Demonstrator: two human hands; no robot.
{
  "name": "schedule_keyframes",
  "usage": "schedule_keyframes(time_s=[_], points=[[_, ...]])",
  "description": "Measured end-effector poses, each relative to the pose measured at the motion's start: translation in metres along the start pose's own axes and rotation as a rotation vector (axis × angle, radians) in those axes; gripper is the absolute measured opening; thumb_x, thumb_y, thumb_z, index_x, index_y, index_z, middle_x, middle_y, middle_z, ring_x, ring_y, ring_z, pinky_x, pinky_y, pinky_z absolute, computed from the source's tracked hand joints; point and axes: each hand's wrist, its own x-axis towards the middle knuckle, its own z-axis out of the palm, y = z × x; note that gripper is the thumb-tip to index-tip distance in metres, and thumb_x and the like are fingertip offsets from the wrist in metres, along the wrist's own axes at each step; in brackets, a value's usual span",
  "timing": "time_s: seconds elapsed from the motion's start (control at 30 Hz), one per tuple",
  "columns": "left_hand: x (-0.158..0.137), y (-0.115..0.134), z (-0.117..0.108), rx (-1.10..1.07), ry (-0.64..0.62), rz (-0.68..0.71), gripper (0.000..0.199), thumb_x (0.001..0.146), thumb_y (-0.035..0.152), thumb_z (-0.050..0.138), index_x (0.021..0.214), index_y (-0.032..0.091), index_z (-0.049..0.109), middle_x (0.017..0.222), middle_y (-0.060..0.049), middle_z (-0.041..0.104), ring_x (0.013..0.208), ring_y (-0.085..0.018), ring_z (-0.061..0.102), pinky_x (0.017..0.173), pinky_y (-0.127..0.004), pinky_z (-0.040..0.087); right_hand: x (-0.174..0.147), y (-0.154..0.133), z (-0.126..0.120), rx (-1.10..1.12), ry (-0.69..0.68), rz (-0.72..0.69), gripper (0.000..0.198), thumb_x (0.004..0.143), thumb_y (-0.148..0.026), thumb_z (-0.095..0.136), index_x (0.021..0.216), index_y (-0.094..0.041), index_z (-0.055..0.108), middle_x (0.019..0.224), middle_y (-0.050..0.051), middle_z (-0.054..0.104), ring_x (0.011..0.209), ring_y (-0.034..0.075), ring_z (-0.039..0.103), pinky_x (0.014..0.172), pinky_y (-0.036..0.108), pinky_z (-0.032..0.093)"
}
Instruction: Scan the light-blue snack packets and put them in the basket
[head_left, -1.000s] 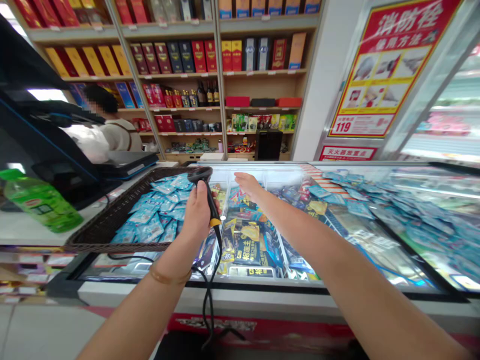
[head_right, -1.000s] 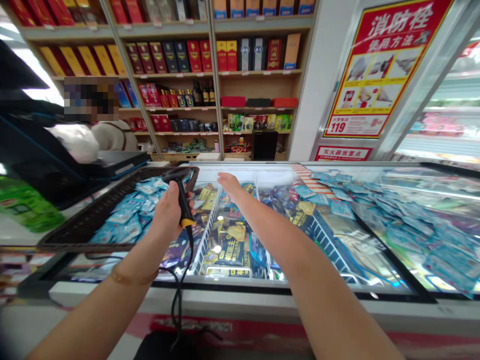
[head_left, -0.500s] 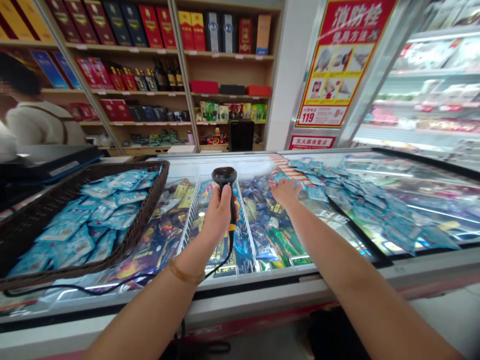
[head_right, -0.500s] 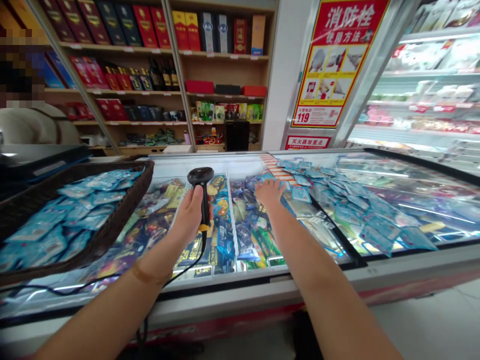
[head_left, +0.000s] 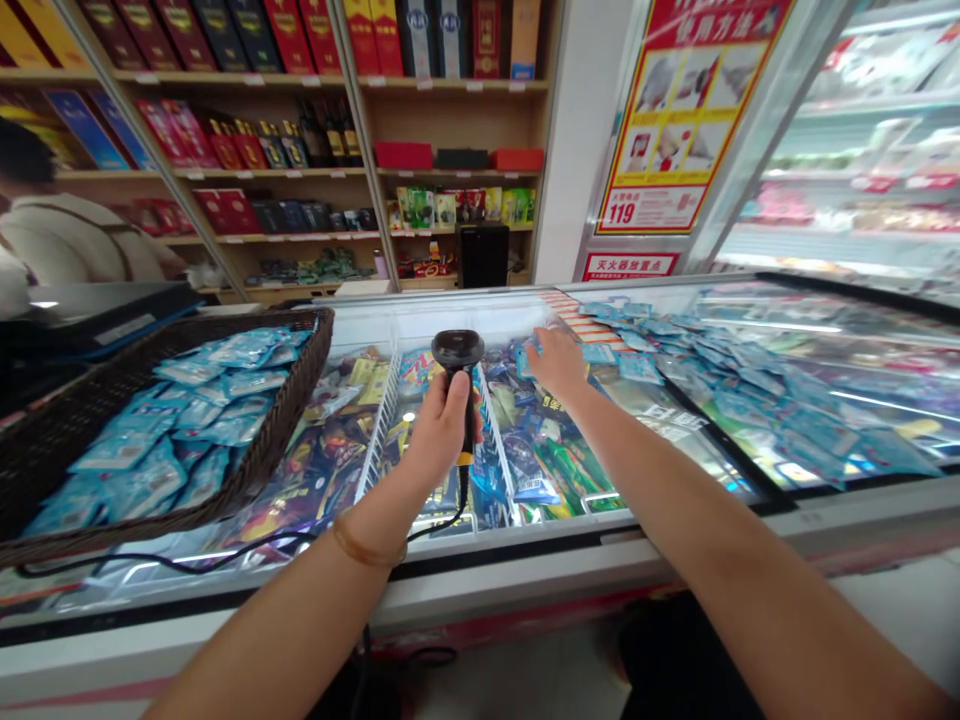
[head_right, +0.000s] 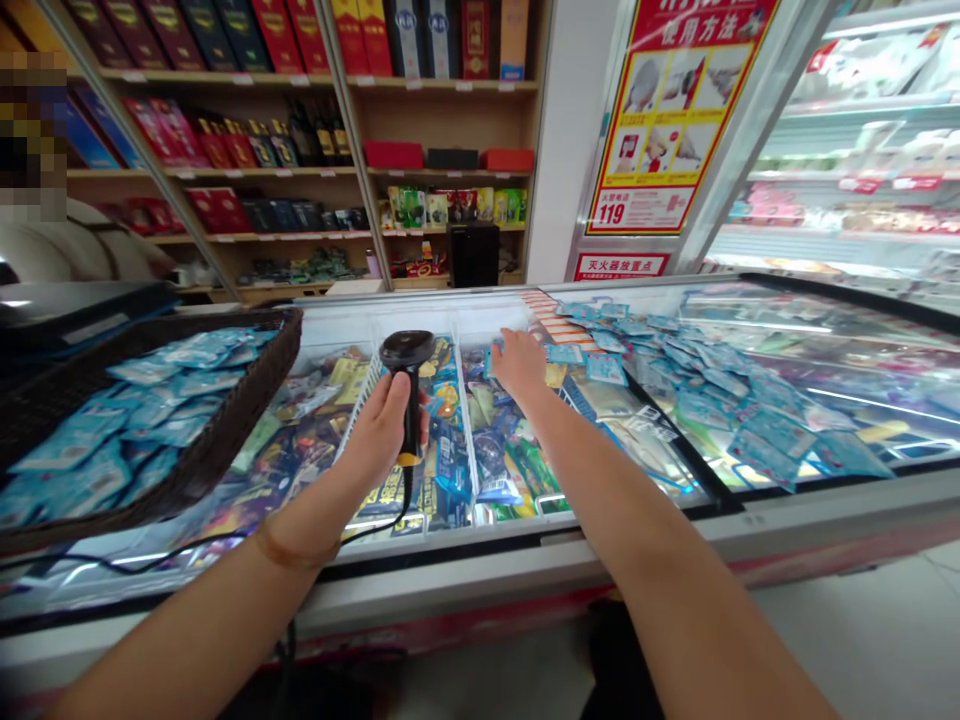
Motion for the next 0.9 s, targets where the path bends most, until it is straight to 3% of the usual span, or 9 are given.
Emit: schedule_keyframes(time_s=[0.1,0.2,0.33,0.43,0.53,0.6,0.67,0.8,0.9], points=[[0.001,-0.001,0.0,0.006,-0.005,0.004,0.051,0.089,0.072,0.063,0.093,0.023,0.048,0.083,0.001,0.064,0.047,-0.009,0.055,0.041,-0.025,0.043,0.001,0.007,0.005,-0.03,-0.042,0.126,0.069,0.099,-0.054,0.059,0.145,-0.003,0.06,0.147,0.031,0.059,0.142,0.046,0.048,0.114,0.056,0.039],[0.001,-0.002,0.002,0.005,-0.021,0.011,0.053,0.088,0.073,0.063,0.093,0.023,0.047,0.084,0.001,0.064,0.047,-0.008,0.054,0.041,-0.025,0.043,0.007,0.011,0.012,0.059,-0.137,0.171,0.066,0.089,-0.054,0.072,0.137,-0.009,0.066,0.148,0.027,0.059,0.143,0.048,0.047,0.114,0.059,0.038],[-0.001,-0.003,0.005,-0.019,-0.055,0.008,0.056,0.085,0.075,0.065,0.093,0.023,0.048,0.082,0.003,0.061,0.046,-0.009,0.053,0.04,-0.025,0.043,0.017,0.011,0.017,0.405,-0.092,0.256,0.051,0.077,-0.027,0.08,0.126,-0.014,0.068,0.142,0.021,0.065,0.139,0.043,0.053,0.114,0.056,0.039],[-0.003,-0.002,0.005,-0.021,-0.1,0.002,0.058,0.083,0.078,0.065,0.092,0.023,0.048,0.078,0.003,0.059,0.045,-0.009,0.053,0.041,-0.025,0.043,0.022,0.013,0.016,0.596,-0.076,0.288,0.034,0.082,-0.027,0.072,0.114,-0.016,0.068,0.117,0.014,0.075,0.115,0.032,0.069,0.101,0.045,0.051],[-0.004,-0.001,0.006,-0.032,-0.143,0.003,0.06,0.083,0.079,0.065,0.092,0.022,0.048,0.077,0.004,0.059,0.044,-0.008,0.052,0.04,-0.024,0.041,0.024,0.015,0.01,1.055,-0.119,0.328,0.03,0.08,-0.032,0.073,0.107,-0.022,0.066,0.095,0.001,0.077,0.095,0.022,0.072,0.088,0.037,0.055],[-0.005,0.0,0.006,-0.05,-0.173,-0.006,0.061,0.082,0.08,0.065,0.093,0.022,0.048,0.078,0.004,0.06,0.045,-0.008,0.053,0.04,-0.024,0.041,0.024,0.016,0.005,1.398,-0.155,0.34,0.034,0.073,-0.027,0.079,0.104,-0.025,0.064,0.089,-0.004,0.077,0.092,0.019,0.072,0.088,0.036,0.055],[-0.006,0.001,0.007,-0.065,-0.202,-0.024,0.062,0.081,0.081,0.066,0.094,0.022,0.049,0.08,0.003,0.062,0.046,-0.008,0.053,0.04,-0.024,0.041,0.024,0.015,0.001,1.59,-0.166,0.34,0.036,0.069,-0.019,0.081,0.1,-0.025,0.063,0.084,-0.006,0.076,0.09,0.018,0.073,0.09,0.035,0.056],[-0.011,0.004,0.01,-0.066,-0.252,-0.058,0.063,0.08,0.079,0.068,0.094,0.022,0.048,0.083,0.001,0.064,0.047,-0.008,0.054,0.041,-0.024,0.042,0.024,0.013,-0.003,1.733,-0.14,0.362,0.032,0.072,-0.01,0.079,0.095,-0.024,0.061,0.079,-0.005,0.076,0.088,0.018,0.076,0.091,0.039,0.06],[-0.013,0.005,0.011,-0.039,-0.3,-0.084,0.063,0.081,0.081,0.066,0.093,0.021,0.048,0.082,0.001,0.064,0.046,-0.008,0.054,0.042,-0.023,0.041,0.025,0.013,-0.002,1.72,-0.145,0.341,0.026,0.078,-0.015,0.078,0.097,-0.024,0.062,0.085,-0.002,0.078,0.091,0.02,0.078,0.091,0.043,0.063]])
